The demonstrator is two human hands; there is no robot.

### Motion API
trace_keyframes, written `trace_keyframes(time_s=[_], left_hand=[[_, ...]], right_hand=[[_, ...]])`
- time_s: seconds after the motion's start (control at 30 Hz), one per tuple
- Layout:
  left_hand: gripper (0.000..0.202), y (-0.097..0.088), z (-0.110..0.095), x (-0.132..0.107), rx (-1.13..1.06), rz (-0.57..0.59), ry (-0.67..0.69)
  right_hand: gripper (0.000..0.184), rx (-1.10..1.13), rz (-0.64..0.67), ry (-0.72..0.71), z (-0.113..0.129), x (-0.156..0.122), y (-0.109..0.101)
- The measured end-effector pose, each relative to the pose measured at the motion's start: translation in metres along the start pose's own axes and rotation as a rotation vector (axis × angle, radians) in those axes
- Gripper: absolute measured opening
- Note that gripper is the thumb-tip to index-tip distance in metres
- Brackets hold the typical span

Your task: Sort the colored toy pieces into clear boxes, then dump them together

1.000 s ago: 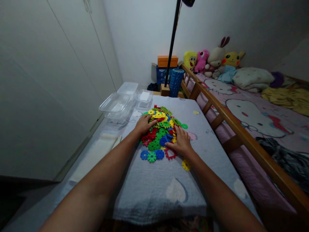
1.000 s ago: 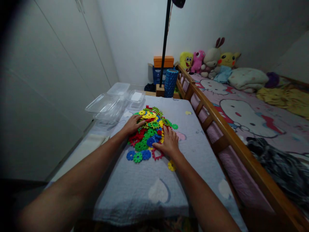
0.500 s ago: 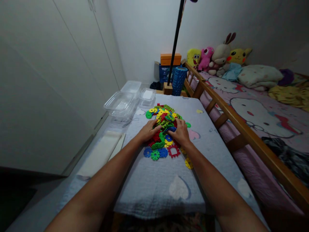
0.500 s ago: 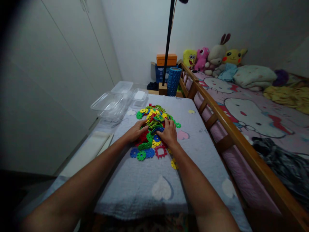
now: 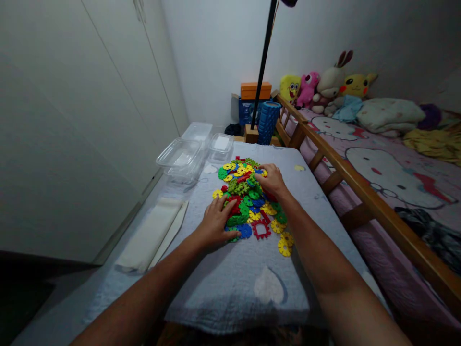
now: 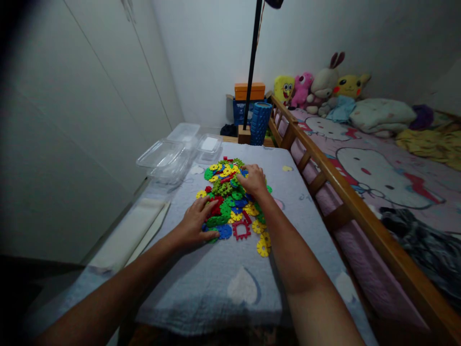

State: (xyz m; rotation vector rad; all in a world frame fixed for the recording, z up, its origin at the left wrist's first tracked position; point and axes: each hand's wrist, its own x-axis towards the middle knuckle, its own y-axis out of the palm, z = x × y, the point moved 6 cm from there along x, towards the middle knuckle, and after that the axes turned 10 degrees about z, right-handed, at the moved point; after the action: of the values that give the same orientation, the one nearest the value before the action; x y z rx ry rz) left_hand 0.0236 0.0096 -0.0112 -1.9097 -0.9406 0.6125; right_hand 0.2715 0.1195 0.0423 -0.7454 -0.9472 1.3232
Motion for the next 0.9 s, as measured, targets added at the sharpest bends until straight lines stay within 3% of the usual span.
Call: trace_keyframes(time_s=[0.17, 0.3, 0.53, 0.73, 0.9], left_hand=[[0.072, -0.007, -0.012, 0.013, 0.034, -0.106, 0.002], [0.059, -0.011, -0.011, 0.028, 0.032, -0.161, -0.008], [0.039, -0.022, -0.006, 0.057, -0.104, -0.296, -0.063], [0.028, -0.036, -0.016, 0.086, -0.126, -0.385, -0.084], [0.042, -0.046, -0.013, 0.093, -0.180, -0.462, -0.061]], right_hand=[[0.053, -0.025, 0.140, 0.172, -0.004, 0.029, 0.018], [0.054, -0.014, 0.226, 0.164, -0.012, 0.028, 0.035], [0.035, 0.042, 0.196, -0.022, -0.022, 0.002, 0.033], [0.027, 0.060, 0.232, -0.179, -0.012, -0.027, 0.028], [0.016, 0.094, 0.372, -0.338, 0.002, -0.045, 0.019]])
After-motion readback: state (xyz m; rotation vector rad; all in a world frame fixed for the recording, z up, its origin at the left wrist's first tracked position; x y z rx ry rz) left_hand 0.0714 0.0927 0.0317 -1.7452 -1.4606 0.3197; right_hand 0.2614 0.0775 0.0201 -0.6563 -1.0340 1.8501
